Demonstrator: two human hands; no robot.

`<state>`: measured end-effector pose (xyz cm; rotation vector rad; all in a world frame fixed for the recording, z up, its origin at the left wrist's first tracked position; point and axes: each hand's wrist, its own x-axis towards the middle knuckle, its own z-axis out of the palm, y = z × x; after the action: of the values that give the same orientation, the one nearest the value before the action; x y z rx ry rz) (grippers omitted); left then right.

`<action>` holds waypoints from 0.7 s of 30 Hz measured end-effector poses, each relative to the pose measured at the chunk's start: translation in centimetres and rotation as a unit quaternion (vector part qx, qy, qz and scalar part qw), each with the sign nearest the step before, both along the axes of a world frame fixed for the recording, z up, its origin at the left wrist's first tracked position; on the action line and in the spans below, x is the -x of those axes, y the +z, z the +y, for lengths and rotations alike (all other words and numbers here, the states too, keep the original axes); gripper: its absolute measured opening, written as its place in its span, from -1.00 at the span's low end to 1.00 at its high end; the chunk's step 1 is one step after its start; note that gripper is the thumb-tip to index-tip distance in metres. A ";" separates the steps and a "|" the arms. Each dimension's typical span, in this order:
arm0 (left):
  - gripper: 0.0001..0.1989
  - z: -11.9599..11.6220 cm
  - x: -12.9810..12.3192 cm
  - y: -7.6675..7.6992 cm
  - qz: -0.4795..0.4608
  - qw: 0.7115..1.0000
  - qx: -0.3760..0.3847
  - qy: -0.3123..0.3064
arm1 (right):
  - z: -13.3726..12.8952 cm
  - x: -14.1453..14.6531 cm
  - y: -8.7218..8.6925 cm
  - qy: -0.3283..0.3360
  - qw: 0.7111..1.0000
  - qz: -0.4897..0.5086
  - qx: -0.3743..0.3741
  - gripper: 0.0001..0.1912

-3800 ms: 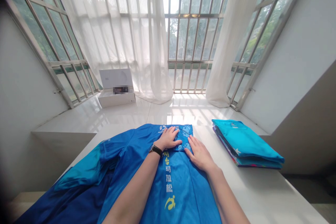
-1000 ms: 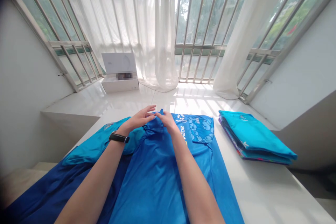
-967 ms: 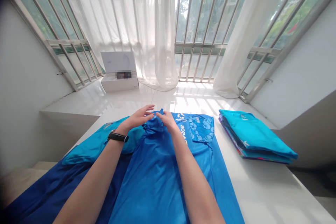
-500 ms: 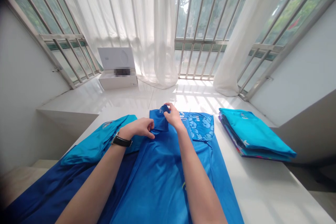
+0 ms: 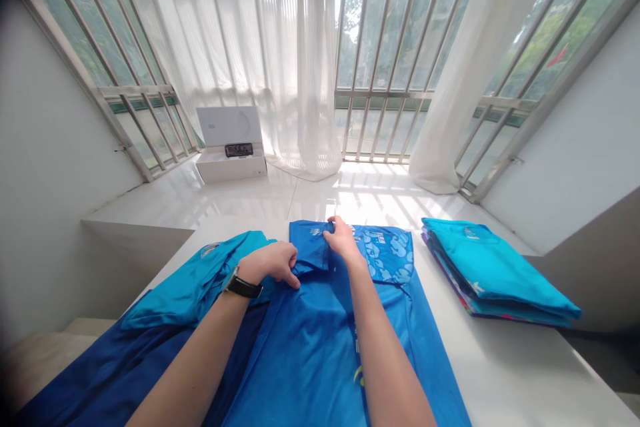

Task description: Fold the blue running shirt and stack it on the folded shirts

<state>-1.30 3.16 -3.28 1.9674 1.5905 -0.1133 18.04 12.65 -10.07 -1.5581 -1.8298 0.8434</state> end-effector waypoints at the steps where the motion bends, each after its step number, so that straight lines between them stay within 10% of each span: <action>1: -0.65 -0.1 -0.1 0.0 -0.004 1.000 0.012 0.005 | 0.0 -0.1 0.0 -0.003 1.000 -0.006 -0.005 -0.62; 13: -0.65 -0.2 -0.5 0.0 -0.005 0.999 0.052 0.011 | 0.6 -0.9 0.1 -0.022 0.994 -0.102 -0.040 -0.67; 21: -0.71 -3.9 -0.6 4.4 -0.025 0.995 -0.075 0.059 | 0.3 -1.3 -0.3 -0.034 0.990 -0.136 -0.027 -0.65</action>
<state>-0.68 -0.74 1.17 1.9658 1.7212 0.1041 19.32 12.91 -10.34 -1.7603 -1.9562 0.5661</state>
